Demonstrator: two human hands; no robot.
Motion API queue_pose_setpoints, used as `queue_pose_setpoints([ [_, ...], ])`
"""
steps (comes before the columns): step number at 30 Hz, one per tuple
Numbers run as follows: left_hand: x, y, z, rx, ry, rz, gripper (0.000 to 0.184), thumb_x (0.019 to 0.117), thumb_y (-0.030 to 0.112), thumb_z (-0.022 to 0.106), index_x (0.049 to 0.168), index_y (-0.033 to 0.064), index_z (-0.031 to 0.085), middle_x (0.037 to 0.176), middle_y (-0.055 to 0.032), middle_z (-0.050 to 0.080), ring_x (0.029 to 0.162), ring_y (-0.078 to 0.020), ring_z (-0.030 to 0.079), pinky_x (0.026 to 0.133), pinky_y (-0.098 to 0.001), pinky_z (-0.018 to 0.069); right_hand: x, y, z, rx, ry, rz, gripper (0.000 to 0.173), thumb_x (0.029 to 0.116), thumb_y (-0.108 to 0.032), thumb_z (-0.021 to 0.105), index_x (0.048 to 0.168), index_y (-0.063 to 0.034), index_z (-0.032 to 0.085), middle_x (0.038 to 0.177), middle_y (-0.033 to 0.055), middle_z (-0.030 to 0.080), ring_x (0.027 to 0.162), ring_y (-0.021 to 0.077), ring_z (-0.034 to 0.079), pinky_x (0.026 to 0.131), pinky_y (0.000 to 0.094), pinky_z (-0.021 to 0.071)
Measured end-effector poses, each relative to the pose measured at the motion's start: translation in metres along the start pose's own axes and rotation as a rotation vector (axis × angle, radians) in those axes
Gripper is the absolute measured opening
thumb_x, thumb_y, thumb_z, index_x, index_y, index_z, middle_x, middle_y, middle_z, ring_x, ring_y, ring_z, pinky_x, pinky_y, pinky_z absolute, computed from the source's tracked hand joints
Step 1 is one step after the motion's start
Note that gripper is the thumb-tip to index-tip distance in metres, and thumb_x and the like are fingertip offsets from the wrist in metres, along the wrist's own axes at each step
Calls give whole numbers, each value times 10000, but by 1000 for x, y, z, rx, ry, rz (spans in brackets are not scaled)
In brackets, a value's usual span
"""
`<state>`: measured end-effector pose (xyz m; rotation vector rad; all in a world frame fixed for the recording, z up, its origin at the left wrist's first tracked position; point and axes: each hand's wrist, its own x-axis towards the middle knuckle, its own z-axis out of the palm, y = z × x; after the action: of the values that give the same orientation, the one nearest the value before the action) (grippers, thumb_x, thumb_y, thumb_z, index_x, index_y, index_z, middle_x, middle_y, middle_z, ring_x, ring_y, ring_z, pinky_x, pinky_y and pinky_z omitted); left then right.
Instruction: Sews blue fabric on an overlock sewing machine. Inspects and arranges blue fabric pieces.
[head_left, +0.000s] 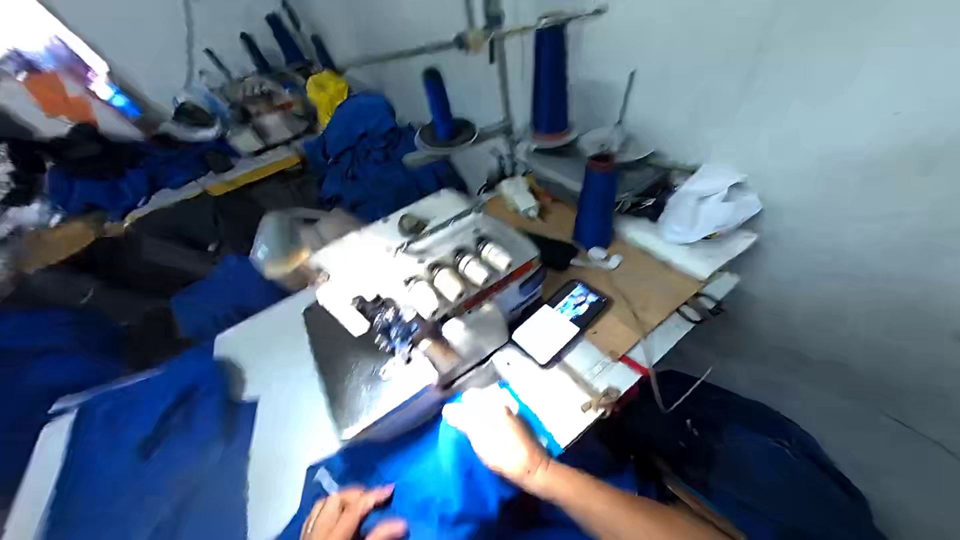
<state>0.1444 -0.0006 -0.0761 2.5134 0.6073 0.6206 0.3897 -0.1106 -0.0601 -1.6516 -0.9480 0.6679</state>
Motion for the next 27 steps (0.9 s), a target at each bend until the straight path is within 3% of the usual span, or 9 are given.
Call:
queue_pose_setpoints([
  [4, -10, -8, -7, -46, 50, -77, 416, 1055, 384, 471, 1136, 85, 748, 1145, -56, 712, 1117, -164, 637, 1010, -407, 498, 1, 19, 8, -104, 23, -89, 270, 1029, -268, 598, 930, -25, 658, 731, 44, 600, 647, 129, 582, 625, 352, 509],
  [7, -12, 1, -25, -96, 165, -97, 319, 1014, 303, 604, 1163, 55, 738, 1229, -88, 647, 1208, -186, 560, 1070, -391, 436, 4, 21, 13, -150, 20, -117, 244, 1009, -264, 626, 950, -28, 657, 707, 12, 575, 603, 77, 519, 598, 289, 465],
  [10, -22, 22, -28, -64, 228, 1, 277, 948, 286, 695, 1117, 71, 740, 1219, -77, 635, 1185, -166, 581, 1023, -341, 501, 3, 24, 14, -137, 18, -137, 218, 1009, -265, 623, 941, -58, 635, 695, -10, 557, 592, 49, 514, 578, 251, 453],
  [15, -40, 22, -19, 75, 160, 48, 333, 940, 247, 628, 1235, 118, 714, 1324, -94, 608, 1287, -212, 547, 1085, -402, 470, -2, 25, 13, -121, 7, -128, 190, 1018, -257, 632, 938, -85, 635, 676, -5, 563, 561, 70, 521, 534, 254, 443],
  [19, -22, 13, -27, 233, 96, -53, 559, 924, 482, 648, 1384, 165, 630, 1442, -142, 516, 1360, -327, 461, 1107, -556, 388, -3, 23, 13, -100, 19, -130, 184, 1009, -240, 650, 895, -100, 615, 631, -24, 518, 511, 48, 474, 483, 218, 401],
  [21, -7, 14, -28, 287, -66, 16, 565, 864, 607, 676, 1291, 237, 689, 1486, -133, 501, 1425, -350, 408, 1140, -639, 300, -3, 24, 13, -101, 24, -149, 191, 1006, -238, 648, 882, -97, 616, 623, -27, 501, 504, 49, 455, 476, 217, 384],
  [23, 8, 11, -29, 289, -207, 107, 406, 829, 580, 709, 996, 214, 763, 1390, -109, 578, 1402, -334, 447, 1145, -696, 243, -5, 24, 12, -84, 35, -149, 185, 1007, -229, 647, 881, -96, 621, 631, -28, 513, 514, 45, 464, 486, 214, 385],
  [25, 20, 10, -36, 246, -303, 185, 262, 857, 429, 729, 844, 167, 726, 1168, -60, 650, 1242, -267, 568, 1121, -690, 269, -12, 18, 12, -43, 74, -136, 183, 1025, -233, 620, 918, -86, 623, 675, -11, 545, 562, 55, 514, 521, 231, 434],
  [27, 31, 17, -49, 192, -340, 243, 223, 928, 342, 668, 852, 135, 701, 952, -14, 663, 1035, -184, 634, 1086, -565, 361, -28, -1, 15, -13, 105, -124, 209, 1055, -257, 560, 977, -71, 617, 739, -2, 573, 647, 63, 572, 598, 261, 495],
])
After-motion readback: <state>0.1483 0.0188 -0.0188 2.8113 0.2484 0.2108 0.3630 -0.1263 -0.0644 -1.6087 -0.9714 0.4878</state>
